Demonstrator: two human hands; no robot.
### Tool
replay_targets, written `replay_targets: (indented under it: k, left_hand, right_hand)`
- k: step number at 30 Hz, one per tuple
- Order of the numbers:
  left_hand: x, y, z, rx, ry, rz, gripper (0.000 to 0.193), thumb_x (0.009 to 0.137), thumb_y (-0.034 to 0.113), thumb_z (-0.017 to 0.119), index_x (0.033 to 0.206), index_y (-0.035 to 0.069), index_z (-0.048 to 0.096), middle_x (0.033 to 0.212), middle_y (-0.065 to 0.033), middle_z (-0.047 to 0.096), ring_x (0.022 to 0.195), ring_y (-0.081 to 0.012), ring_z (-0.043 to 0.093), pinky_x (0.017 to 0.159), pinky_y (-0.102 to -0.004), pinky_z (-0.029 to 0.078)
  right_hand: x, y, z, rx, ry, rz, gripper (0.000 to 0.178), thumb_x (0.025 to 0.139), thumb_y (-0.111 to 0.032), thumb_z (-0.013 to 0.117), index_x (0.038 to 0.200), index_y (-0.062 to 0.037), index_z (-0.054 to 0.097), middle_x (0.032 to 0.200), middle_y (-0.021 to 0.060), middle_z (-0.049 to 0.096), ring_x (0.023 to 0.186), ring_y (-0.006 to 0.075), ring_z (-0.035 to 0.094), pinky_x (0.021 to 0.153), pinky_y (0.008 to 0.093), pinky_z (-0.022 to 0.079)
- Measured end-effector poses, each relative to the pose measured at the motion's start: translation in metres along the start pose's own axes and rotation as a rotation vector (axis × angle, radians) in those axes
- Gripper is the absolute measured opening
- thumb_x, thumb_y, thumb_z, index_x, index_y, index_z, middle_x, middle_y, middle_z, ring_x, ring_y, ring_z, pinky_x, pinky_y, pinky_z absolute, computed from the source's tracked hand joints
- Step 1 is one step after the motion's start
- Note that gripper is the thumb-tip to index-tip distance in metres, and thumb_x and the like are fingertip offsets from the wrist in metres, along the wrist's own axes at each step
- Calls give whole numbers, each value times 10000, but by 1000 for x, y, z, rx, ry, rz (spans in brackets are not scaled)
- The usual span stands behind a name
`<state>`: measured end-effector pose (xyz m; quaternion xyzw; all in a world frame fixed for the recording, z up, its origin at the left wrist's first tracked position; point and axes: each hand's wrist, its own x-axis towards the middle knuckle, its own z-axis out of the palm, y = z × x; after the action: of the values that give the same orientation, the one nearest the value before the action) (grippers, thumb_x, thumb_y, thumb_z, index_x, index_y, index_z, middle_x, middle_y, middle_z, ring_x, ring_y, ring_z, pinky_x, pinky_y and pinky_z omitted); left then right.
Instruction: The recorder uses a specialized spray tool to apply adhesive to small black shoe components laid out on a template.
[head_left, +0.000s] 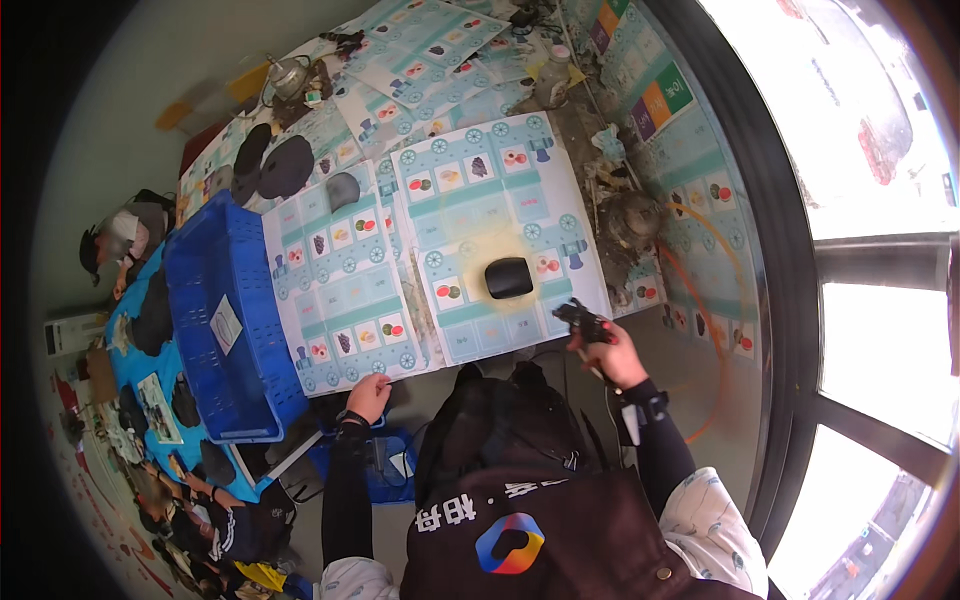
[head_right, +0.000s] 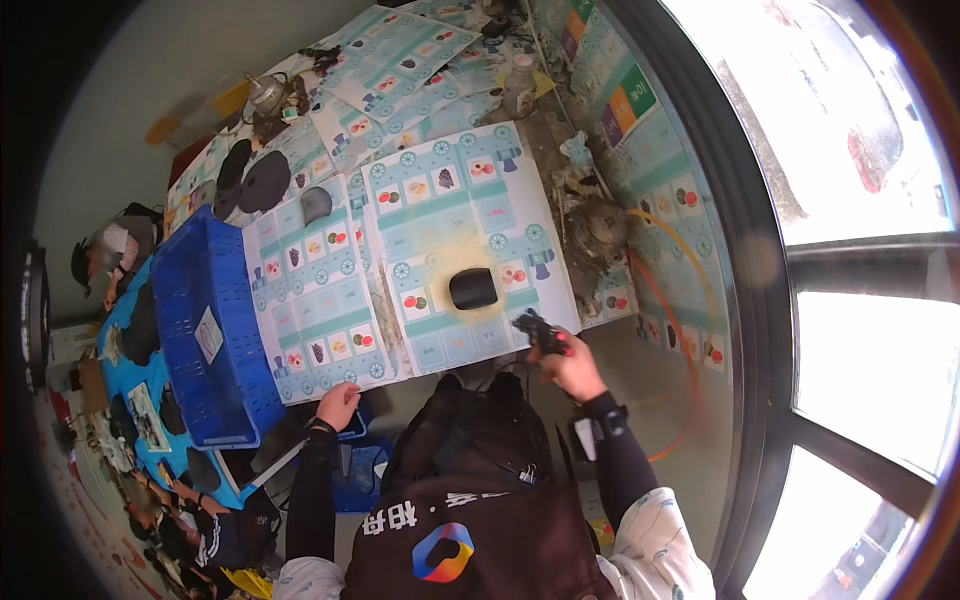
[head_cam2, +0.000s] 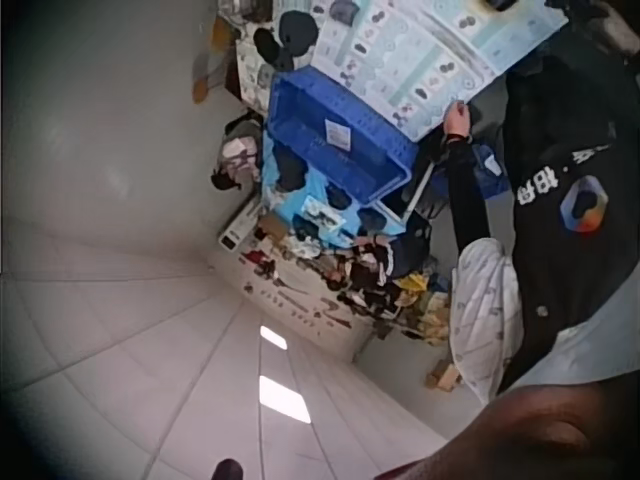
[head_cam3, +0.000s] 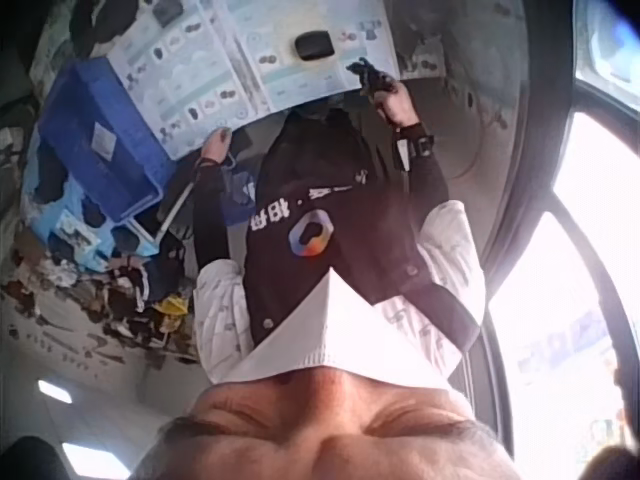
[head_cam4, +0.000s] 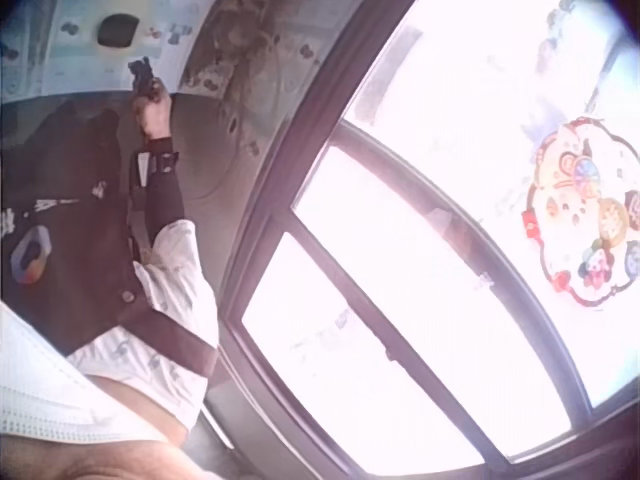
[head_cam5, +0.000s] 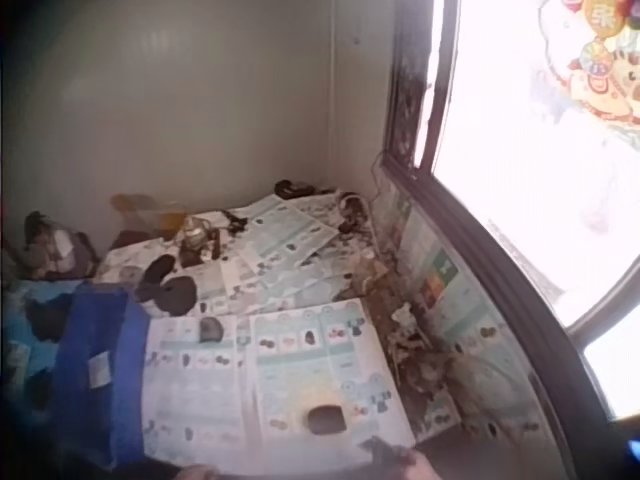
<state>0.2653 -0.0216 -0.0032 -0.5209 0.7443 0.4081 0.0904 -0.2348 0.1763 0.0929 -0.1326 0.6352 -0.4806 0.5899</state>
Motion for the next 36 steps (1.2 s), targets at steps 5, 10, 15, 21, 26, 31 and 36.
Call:
replay_targets:
  k: [5, 10, 15, 21, 26, 31, 36]
  left_hand:
    - [39, -1, -1, 81, 39, 81, 189, 862, 117, 691, 1026, 43, 635, 957, -113, 618, 890, -288, 653, 827, -407, 537]
    - [57, -9, -1, 188, 145, 186, 274, 836, 147, 736, 1070, 81, 607, 1050, -124, 568, 1037, -332, 587, 930, -433, 487]
    - [68, -35, 5, 132, 184, 175, 291, 822, 175, 760, 1063, 101, 614, 1088, -133, 552, 1100, -360, 550, 989, -447, 448]
    - [78, -63, 2, -21, 85, 176, 286, 828, 185, 781, 1061, 65, 666, 1087, -134, 576, 972, -277, 621, 893, -390, 515]
    - [68, -79, -10, -170, 118, 171, 328, 858, 214, 764, 1119, 44, 661, 1065, -138, 596, 932, -271, 625, 858, -389, 521]
    - [48, -104, -17, -254, 143, 55, 329, 879, 218, 754, 1133, 31, 662, 1107, -146, 636, 970, -258, 654, 876, -370, 528]
    - [30, -151, -19, -378, 112, -59, 294, 922, 239, 705, 1135, 39, 679, 1114, -109, 693, 978, -230, 682, 827, -357, 545]
  right_hand:
    - [40, 8, 81, -296, 256, -59, 346, 757, -82, 656, 1087, 19, 626, 706, 114, 649, 663, 186, 651, 596, 341, 497]
    - [48, 31, 95, -332, 366, -126, 290, 751, -95, 657, 1007, 37, 622, 698, 143, 622, 677, 232, 647, 653, 377, 490]
    - [40, 32, 101, -382, 532, -150, 277, 746, -113, 675, 977, 34, 632, 749, 198, 642, 737, 318, 663, 704, 411, 501]
    - [39, 42, 107, -373, 460, -273, 112, 769, 4, 612, 880, -10, 610, 653, 26, 572, 551, 116, 539, 528, 282, 419]
    - [31, 45, 99, -577, 634, -300, 97, 766, -25, 630, 861, -13, 618, 644, 42, 588, 571, 134, 566, 560, 301, 443]
    - [34, 43, 105, -482, 538, -239, 285, 731, -126, 660, 968, 27, 617, 807, 268, 649, 827, 479, 627, 747, 470, 497]
    - [39, 35, 115, -500, 560, -238, 278, 722, -134, 679, 944, 21, 616, 785, 245, 644, 788, 471, 609, 727, 462, 489]
